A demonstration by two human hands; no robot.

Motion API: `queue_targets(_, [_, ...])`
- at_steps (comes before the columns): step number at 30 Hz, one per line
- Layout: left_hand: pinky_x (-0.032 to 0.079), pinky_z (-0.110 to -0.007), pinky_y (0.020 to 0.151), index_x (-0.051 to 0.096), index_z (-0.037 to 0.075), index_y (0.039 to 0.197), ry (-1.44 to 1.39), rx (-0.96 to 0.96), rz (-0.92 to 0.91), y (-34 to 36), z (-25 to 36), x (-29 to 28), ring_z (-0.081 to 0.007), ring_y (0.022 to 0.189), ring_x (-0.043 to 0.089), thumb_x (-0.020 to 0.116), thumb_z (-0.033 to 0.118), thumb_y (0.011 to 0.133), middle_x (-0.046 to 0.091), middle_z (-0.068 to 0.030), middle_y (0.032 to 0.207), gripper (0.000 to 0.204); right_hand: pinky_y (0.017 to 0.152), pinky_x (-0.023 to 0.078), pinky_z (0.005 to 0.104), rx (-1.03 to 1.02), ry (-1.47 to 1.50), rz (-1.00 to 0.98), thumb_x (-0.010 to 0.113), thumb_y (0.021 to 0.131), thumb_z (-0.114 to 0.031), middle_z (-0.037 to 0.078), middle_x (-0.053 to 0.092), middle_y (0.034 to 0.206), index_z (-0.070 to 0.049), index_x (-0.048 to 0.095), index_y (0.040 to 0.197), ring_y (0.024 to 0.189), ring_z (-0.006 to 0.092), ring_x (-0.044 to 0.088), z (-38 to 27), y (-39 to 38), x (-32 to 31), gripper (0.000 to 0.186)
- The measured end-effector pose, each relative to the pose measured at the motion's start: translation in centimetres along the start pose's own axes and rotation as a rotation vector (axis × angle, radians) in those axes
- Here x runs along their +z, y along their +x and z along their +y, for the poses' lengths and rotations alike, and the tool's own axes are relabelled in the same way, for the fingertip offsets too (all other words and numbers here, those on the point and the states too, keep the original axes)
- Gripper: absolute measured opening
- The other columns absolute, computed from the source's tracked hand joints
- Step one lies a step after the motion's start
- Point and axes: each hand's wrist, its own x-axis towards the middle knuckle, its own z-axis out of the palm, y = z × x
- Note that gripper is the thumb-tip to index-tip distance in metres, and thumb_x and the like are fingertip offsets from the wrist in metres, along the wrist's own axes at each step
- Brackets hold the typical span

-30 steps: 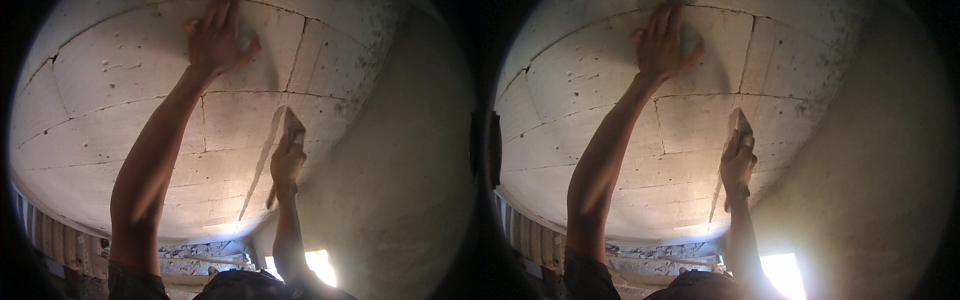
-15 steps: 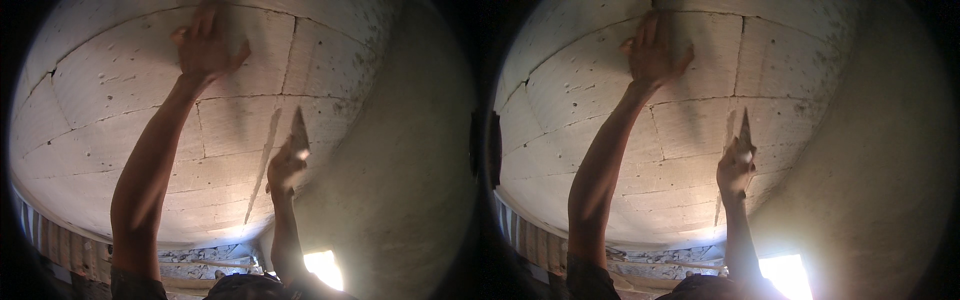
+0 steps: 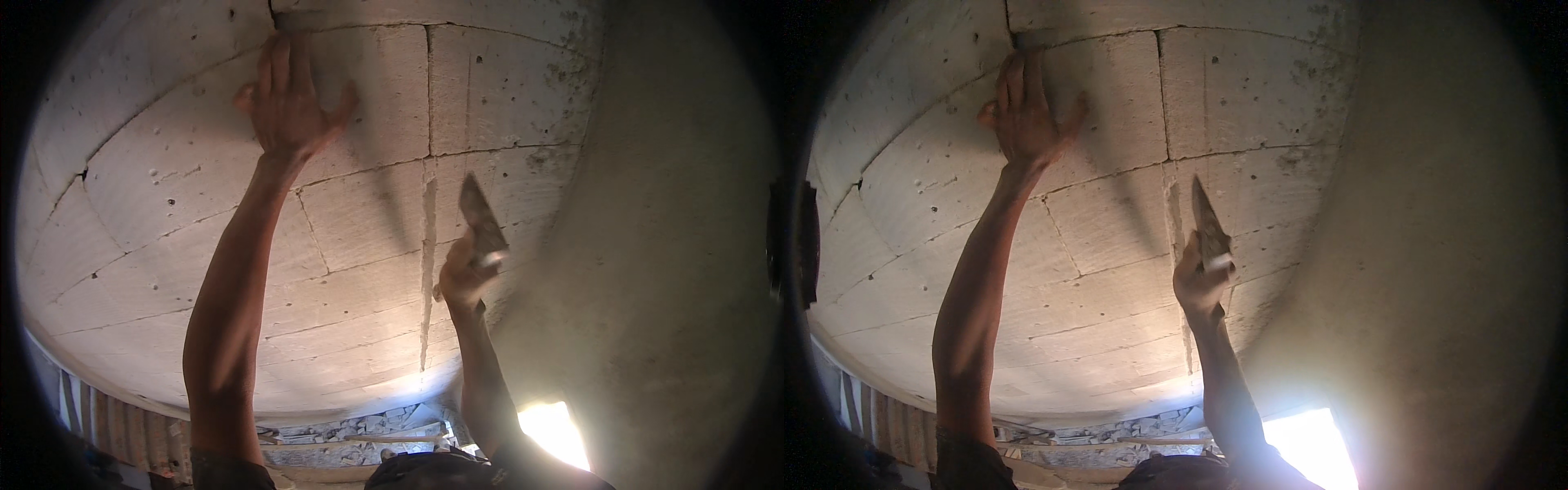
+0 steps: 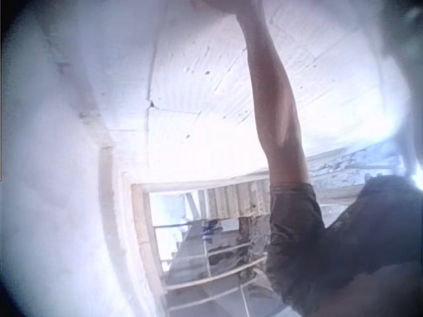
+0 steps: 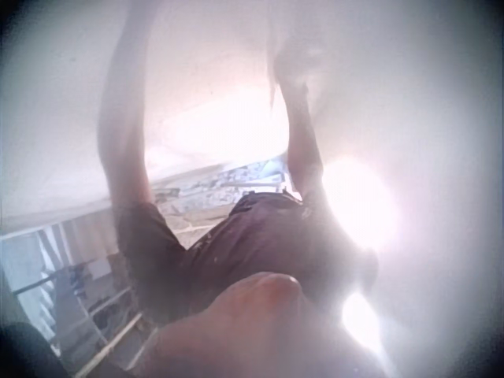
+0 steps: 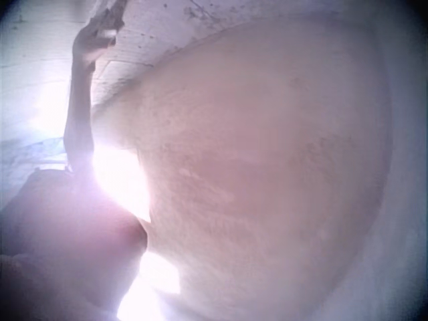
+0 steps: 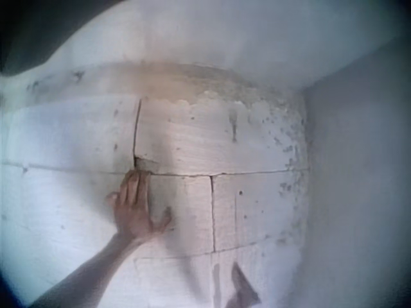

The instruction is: The person applies a substance into a narrow groove in a concrete ceiling using a small handheld scraper.

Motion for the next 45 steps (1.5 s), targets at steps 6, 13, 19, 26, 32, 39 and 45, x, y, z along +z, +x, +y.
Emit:
queue_targets(6, [0.042,-0.056,0.084,0.046,0.003,0.137,-0.022,0.074,0.110,-0.6,-1.5,1.0,-0.0317,0.133,0.038,0.068,0.054,0.075,0.042,-0.0161,0.139,0.083,0.075,0.055,0.0435,0.251,0.191,-0.220,0.053,0.100,-0.020,0.021,0.067,0.108,-0.004,0.054,0.126,0.093,0.0358,0.070,-2.9,1.2,-1.1,0.030])
queue_targets(13, [0.042,-0.056,0.085,0.042,0.004,0.141,0.097,-0.001,-0.017,-0.2,0.5,-0.2,-0.0325,0.134,0.037,0.066,0.054,0.077,0.042,-0.0158,0.141,0.086,0.049,0.053,0.0356,0.036,0.200,-0.124,0.054,0.099,-0.011,0.020,0.069,0.092,0.003,0.056,0.119,0.064,0.0252,0.070,-0.4,1.8,0.6,0.024])
queue_targets(19, [0.030,-0.055,0.092,0.031,0.008,0.150,0.022,-0.016,-0.056,-0.8,-0.5,0.3,-0.0311,0.137,0.032,0.064,0.061,0.079,0.034,-0.0178,0.148,0.095,0.050,0.054,0.0323,-0.049,0.259,0.046,0.051,0.101,-0.012,0.019,0.068,0.091,0.002,0.051,0.130,0.062,0.0234,0.069,-3.1,1.2,-2.4,0.033])
queue_targets(26, [0.034,-0.056,0.093,0.037,0.004,0.145,0.019,0.029,-0.014,-0.6,-0.3,0.8,-0.0347,0.135,0.035,0.068,0.053,0.078,0.038,-0.0200,0.145,0.088,0.064,0.057,0.0259,0.236,0.213,-0.361,0.047,0.103,-0.014,0.015,0.067,0.110,-0.002,0.048,0.137,0.079,0.0197,0.070,-0.4,2.4,0.0,0.036])
queue_targets(32, [0.040,-0.057,0.092,0.039,0.002,0.144,0.131,0.024,-0.036,-0.4,0.1,-0.1,-0.0376,0.135,0.036,0.068,0.052,0.078,0.040,-0.0227,0.143,0.088,0.068,0.060,0.0304,-0.147,0.375,0.067,0.053,0.097,-0.004,0.020,0.064,0.122,0.002,0.051,0.131,0.089,0.0263,0.072,-0.4,0.7,-0.7,0.034])
queue_targets(39, [0.042,-0.057,0.094,0.042,-0.001,0.140,0.119,0.031,-0.039,-0.7,0.0,0.3,-0.0398,0.134,0.037,0.069,0.052,0.078,0.041,-0.0239,0.141,0.086,0.047,0.051,0.0338,0.111,0.392,-0.137,0.054,0.099,-0.010,0.017,0.069,0.089,0.004,0.055,0.109,0.060,0.0217,0.069,-0.6,2.5,-0.4,0.017])
queue_targets(45, [0.043,-0.057,0.094,0.043,0.000,0.140,0.012,0.043,0.019,-0.1,0.4,0.2,-0.0397,0.134,0.037,0.068,0.050,0.079,0.041,-0.0243,0.141,0.083,0.044,0.043,0.0263,0.022,0.515,0.198,0.051,0.102,-0.014,0.009,0.061,0.068,0.000,0.050,0.111,0.053,0.0065,0.055,2.1,0.0,1.5,0.017])
